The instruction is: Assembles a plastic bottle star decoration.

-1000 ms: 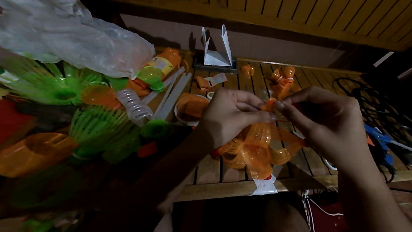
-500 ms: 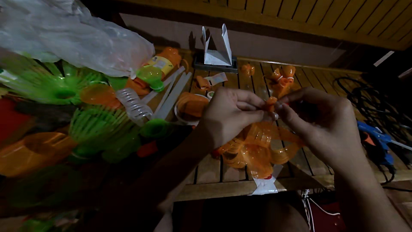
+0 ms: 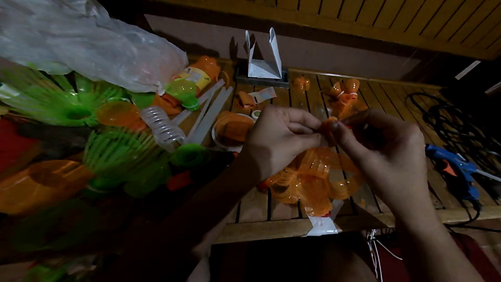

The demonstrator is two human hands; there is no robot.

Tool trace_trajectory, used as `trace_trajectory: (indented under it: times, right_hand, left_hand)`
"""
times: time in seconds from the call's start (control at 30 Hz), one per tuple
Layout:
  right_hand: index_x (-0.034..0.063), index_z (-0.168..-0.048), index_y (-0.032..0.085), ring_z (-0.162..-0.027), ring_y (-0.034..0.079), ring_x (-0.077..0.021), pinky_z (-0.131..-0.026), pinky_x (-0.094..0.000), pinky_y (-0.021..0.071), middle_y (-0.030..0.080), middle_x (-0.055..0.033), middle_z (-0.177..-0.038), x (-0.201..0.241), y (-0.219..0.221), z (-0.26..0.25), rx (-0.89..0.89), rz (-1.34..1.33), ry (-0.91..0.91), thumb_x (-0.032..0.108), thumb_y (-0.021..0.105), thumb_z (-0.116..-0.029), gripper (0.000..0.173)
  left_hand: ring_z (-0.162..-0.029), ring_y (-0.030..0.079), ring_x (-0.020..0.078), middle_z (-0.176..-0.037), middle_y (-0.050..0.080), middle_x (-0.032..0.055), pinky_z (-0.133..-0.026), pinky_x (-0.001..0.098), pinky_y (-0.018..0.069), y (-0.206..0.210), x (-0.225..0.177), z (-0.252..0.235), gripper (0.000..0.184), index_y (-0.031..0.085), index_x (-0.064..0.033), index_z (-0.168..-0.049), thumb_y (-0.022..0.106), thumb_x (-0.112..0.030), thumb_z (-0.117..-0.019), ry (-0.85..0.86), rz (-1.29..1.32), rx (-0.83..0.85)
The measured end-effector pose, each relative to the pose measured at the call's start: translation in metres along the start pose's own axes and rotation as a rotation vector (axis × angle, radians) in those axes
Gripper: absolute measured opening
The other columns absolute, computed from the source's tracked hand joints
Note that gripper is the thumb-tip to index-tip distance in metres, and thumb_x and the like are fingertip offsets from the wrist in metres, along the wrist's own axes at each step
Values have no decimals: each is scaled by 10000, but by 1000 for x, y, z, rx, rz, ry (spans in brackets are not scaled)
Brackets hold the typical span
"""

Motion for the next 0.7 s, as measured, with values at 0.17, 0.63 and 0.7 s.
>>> trace_trajectory:
  times: [0.17, 0.63, 0.7]
  right_hand:
    - [122, -940, 669, -508, 439, 40, -447, -128, 349, 486, 102, -642, -7, -1, -4, 166, -151, 59, 290, 415, -1066, 330]
    - [104, -972, 666, -607, 586, 18, -534, -125, 478, 670, 63, -745, 10, 16, -61, 862, -303, 172, 63, 552, -1020, 130]
    - [91, -969, 654, -578, 561, 35, -500, -108, 448, 639, 59, -721, 28, 18, -68, 899, -210, 51, 52, 616, -980, 56]
  left_hand:
    - [-673, 676, -47, -759, 740, -58, -618, 122, 555, 0, 3, -5, 148, 735, -70, -900, 827, -14, -798, 3, 35, 2]
    - [-666, 665, -38, -755, 727, -46, -603, 112, 552, 9, -15, 3, 124, 743, -42, -885, 825, -24, -795, 170, -23, 157]
    - [-646, 644, -58, -734, 714, -57, -592, 94, 528, 8, -18, 6, 102, 736, -39, -876, 811, -20, -810, 158, -65, 128]
Point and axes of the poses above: each hand's wrist, its own z-axis away from the middle knuckle, its own y-axis out of the palm, x = y × z, the point moved 8 cm from there along -z, towards the middle knuckle
